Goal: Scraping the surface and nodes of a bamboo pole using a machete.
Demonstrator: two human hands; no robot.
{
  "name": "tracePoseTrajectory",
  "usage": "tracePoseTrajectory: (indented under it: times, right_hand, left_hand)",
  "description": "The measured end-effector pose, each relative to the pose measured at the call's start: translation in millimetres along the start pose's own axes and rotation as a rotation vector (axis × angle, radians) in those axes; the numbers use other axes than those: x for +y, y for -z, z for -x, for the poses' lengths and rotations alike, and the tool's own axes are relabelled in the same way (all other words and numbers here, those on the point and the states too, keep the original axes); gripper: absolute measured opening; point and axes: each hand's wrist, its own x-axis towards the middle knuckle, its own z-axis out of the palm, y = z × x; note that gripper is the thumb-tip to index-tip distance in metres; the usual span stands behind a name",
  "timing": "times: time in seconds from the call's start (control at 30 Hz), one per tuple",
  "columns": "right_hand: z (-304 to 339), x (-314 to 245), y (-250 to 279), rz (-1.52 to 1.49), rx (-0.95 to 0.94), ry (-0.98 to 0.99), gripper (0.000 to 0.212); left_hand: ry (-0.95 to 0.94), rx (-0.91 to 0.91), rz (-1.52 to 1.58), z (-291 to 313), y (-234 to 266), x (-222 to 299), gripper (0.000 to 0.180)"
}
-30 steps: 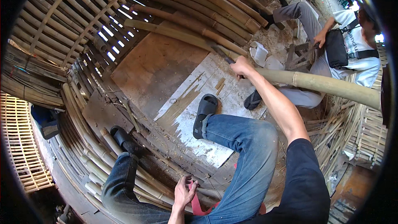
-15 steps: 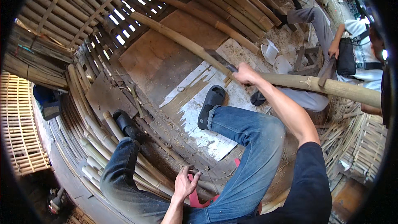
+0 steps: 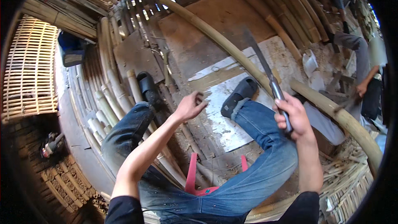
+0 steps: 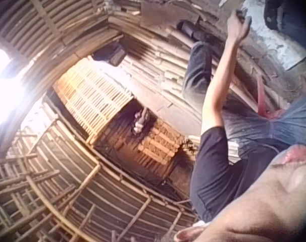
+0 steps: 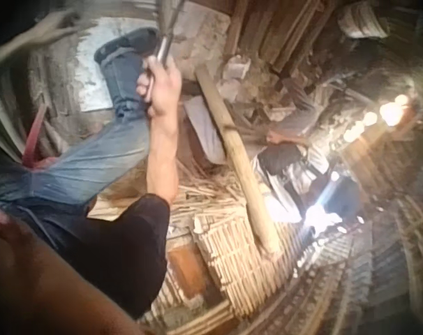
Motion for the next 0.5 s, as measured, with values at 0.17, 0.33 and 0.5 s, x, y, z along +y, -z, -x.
tracePoseTrajectory:
  times: [0.17,0.33,0.5]
  right_hand:
    - [14.3,11.0,-23.2,-0.227,0.016,0.045,0.028]
    - [13.0,13.4,-15.3,-0.343,0.097,-0.036,0.025]
    - [22.1,-2.3,-16.5,-0.517,0.154,-0.118,0.038]
  left_hand:
    - [-0.087,0.080,-0.316,-128.7,-57.3,-17.7,0.065]
    - [-0.190,0.082,-0.496,-210.3,-121.6,29.1,0.072]
    - [-0.405,0.178,-0.841,-291.3,-164.8,34.7,0.092]
